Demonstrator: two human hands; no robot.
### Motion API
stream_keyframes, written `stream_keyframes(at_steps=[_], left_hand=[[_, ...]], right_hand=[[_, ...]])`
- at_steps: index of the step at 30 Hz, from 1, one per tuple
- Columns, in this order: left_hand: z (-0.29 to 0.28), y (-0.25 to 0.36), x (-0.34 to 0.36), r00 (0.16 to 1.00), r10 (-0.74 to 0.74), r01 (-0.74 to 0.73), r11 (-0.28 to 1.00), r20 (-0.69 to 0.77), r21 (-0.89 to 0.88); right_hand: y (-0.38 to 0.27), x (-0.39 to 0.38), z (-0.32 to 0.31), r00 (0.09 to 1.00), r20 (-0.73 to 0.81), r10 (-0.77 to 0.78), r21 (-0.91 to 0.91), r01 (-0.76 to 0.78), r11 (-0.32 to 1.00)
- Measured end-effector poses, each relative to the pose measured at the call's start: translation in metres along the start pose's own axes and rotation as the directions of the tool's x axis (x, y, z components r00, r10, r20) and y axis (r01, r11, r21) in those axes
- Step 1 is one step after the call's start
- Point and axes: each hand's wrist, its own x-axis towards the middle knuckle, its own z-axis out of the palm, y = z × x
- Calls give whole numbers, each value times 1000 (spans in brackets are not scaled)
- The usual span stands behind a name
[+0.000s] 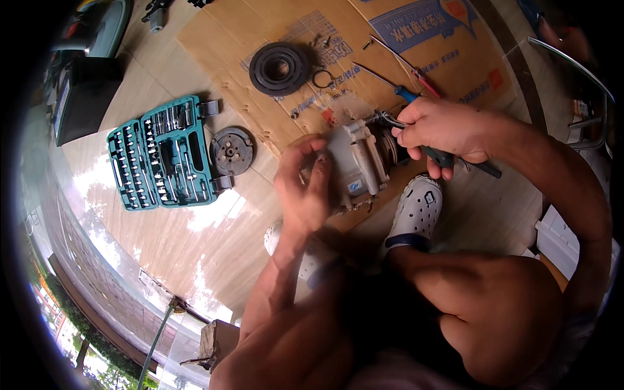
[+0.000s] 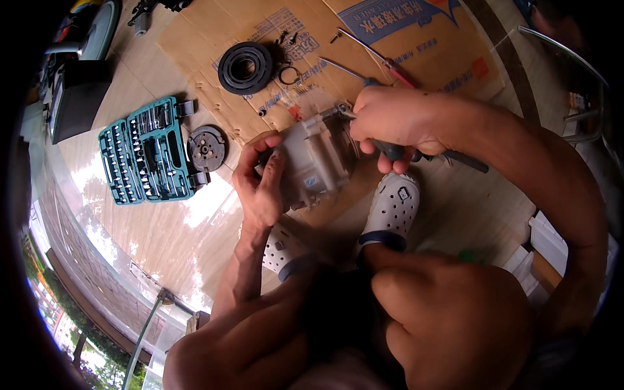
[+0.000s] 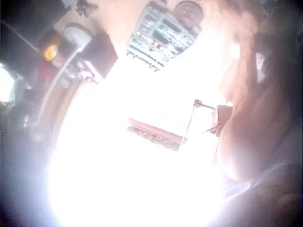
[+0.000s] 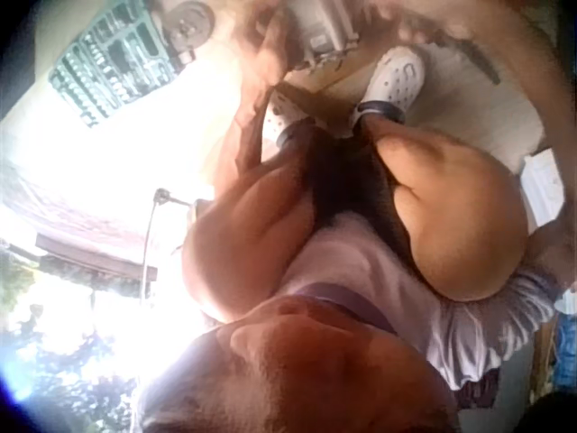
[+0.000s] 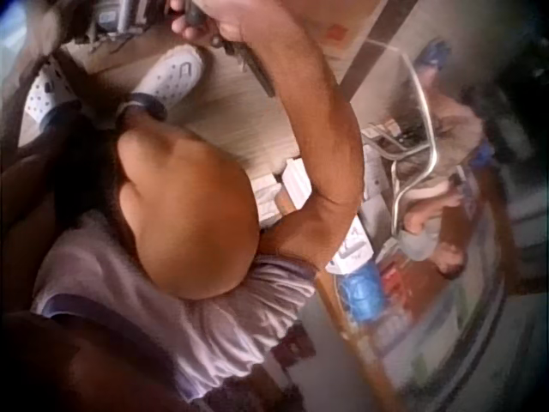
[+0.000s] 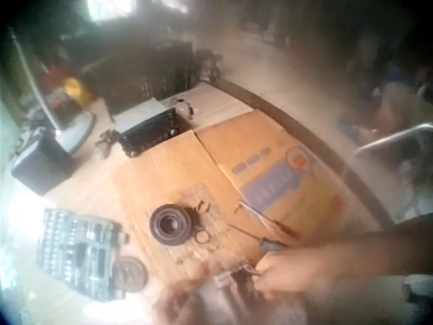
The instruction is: The person disassembles an automotive compressor by removing several bolts with a socket wrench and separates the main housing sections by hand.
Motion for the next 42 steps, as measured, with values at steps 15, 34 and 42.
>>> stream_keyframes(at_steps=[15,34,42], left_hand=[[2,9,1,1000,-26,26,999,0,32],[26,-3,-61,866,480,-498,851,137,165],[27,-8,-70,675,675,-738,628,298,249]], right_hand=[[-17,-4,16,978,-84,190,52,-187,981],[132,-15,65,802,-442,-402,-170,365,915],[170,-2,71,731,-405,-549,-137,545,827]])
